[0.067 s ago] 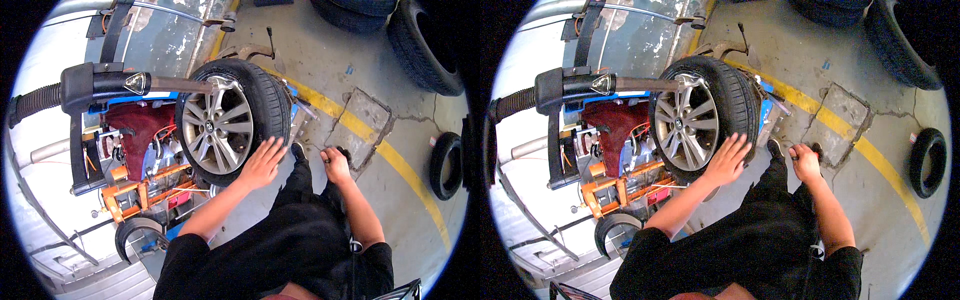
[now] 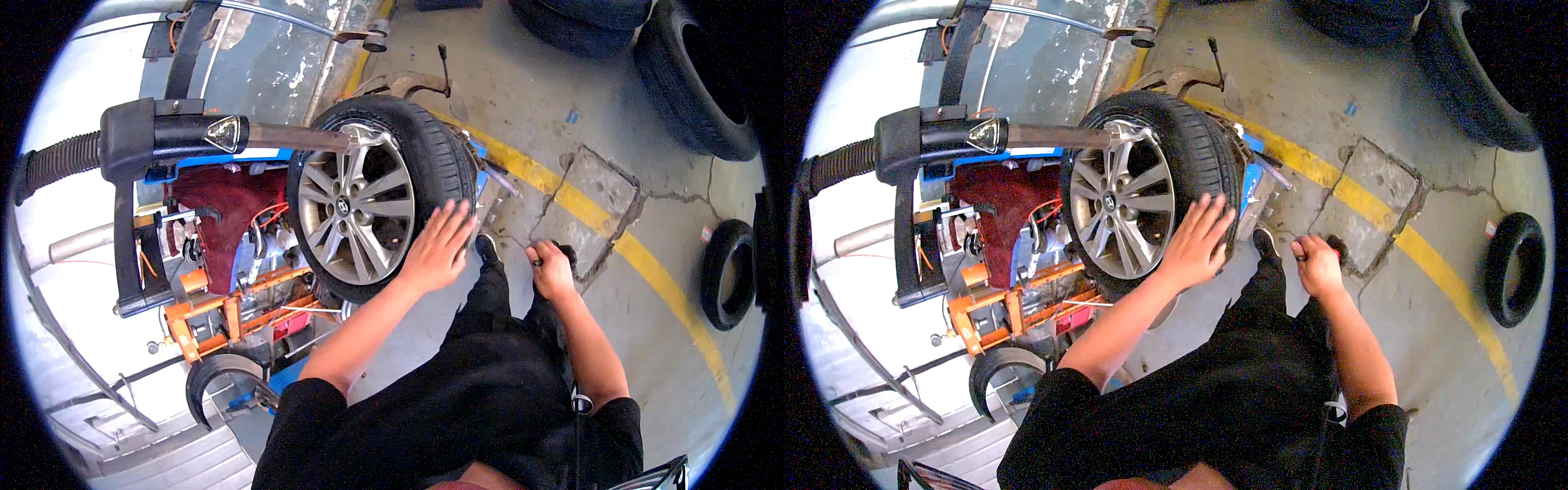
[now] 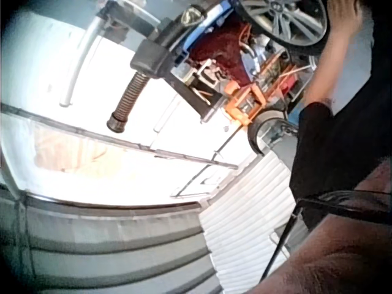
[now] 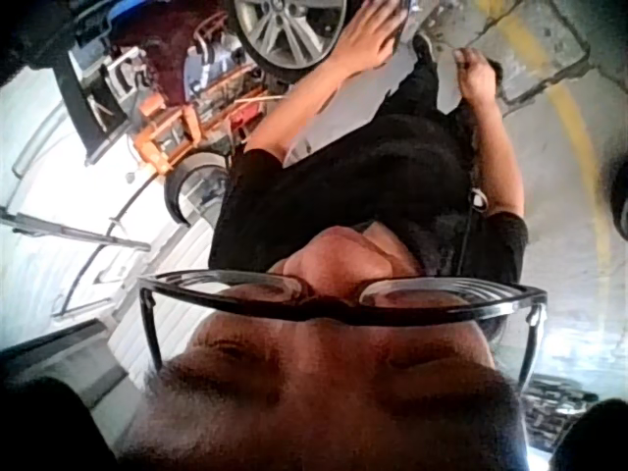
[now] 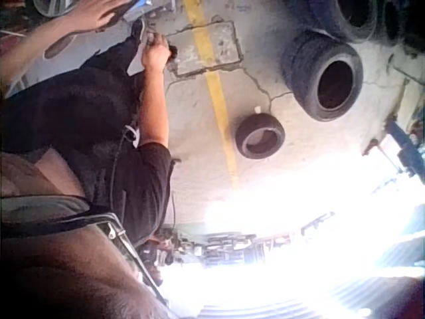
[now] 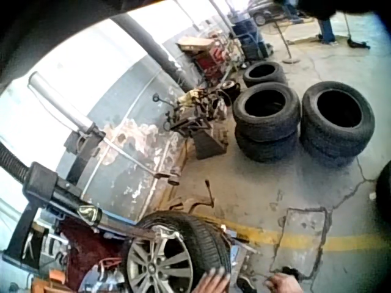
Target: The person uses a tire changing machine to mount a tire onto a car wheel rim. They apply lubricant to the tire bead, secure the wheel on the machine, and use the machine's arm and a pry bar to guide the tire onto the rim. The person repeats this process for a second tire.
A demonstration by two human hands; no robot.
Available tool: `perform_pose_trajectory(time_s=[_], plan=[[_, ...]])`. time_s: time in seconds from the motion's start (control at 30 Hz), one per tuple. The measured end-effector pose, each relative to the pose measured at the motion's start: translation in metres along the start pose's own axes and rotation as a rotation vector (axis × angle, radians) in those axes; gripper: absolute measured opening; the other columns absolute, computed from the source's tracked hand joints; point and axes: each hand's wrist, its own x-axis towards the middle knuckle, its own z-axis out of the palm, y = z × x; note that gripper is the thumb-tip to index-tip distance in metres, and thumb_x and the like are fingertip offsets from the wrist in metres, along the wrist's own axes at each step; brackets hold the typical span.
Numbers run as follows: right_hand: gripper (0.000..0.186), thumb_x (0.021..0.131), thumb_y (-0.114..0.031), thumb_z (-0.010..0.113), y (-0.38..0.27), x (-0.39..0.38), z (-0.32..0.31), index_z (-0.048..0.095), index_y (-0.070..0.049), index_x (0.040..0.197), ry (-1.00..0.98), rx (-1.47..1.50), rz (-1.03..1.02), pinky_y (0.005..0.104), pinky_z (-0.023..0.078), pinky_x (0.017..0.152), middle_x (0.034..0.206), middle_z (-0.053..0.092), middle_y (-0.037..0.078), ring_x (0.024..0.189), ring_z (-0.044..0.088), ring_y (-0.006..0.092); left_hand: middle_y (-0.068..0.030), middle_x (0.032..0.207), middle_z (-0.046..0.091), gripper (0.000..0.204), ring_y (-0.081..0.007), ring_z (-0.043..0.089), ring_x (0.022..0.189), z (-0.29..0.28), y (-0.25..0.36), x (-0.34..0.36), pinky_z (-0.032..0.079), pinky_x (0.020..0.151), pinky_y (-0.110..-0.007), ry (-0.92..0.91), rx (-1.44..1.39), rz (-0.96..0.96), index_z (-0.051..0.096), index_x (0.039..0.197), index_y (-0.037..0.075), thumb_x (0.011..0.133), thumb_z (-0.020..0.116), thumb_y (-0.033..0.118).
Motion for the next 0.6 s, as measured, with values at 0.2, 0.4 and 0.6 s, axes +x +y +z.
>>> perform_pose_trajectory(time_s=[0.2,0.4,0.6], plan=[[0.019,0.106,-0.022,0.062,-0.001,0.005,-0.013,0.069,-0.004,0.106,0.028,-0.024,0.016,0.0523,0.052,0.082,0.100,0.067,0.021,0.095,0.065,0.0468,-0.0135,0.170,0.038,0.062,-0.0366,0.027,0.161,0.016,-0.009,0.040,0.020,0.132,-0.056,0.098,0.050,-0.075,0.055,0.152,0.010,0.091,0.066,0.012],[0.021,0.107,-0.024,0.061,0.004,0.004,-0.009,0.069,-0.004,0.107,0.009,-0.014,0.029,0.0528,0.052,0.083,0.100,0.067,0.021,0.096,0.066,0.0466,-0.0088,0.167,0.043,0.053,-0.0349,0.028,0.160,0.020,-0.011,0.040,0.021,0.131,-0.057,0.086,0.061,-0.073,0.063,0.144,0.011,0.091,0.065,0.009],[0.020,0.107,-0.023,0.061,-0.001,0.002,-0.009,0.069,-0.005,0.107,-0.012,-0.028,0.038,0.0528,0.052,0.084,0.099,0.067,0.021,0.097,0.066,0.0465,-0.0081,0.167,0.044,0.052,-0.0343,0.028,0.160,0.017,-0.009,0.041,0.021,0.131,-0.056,0.080,0.059,-0.071,0.064,0.143,0.011,0.091,0.065,0.009]])
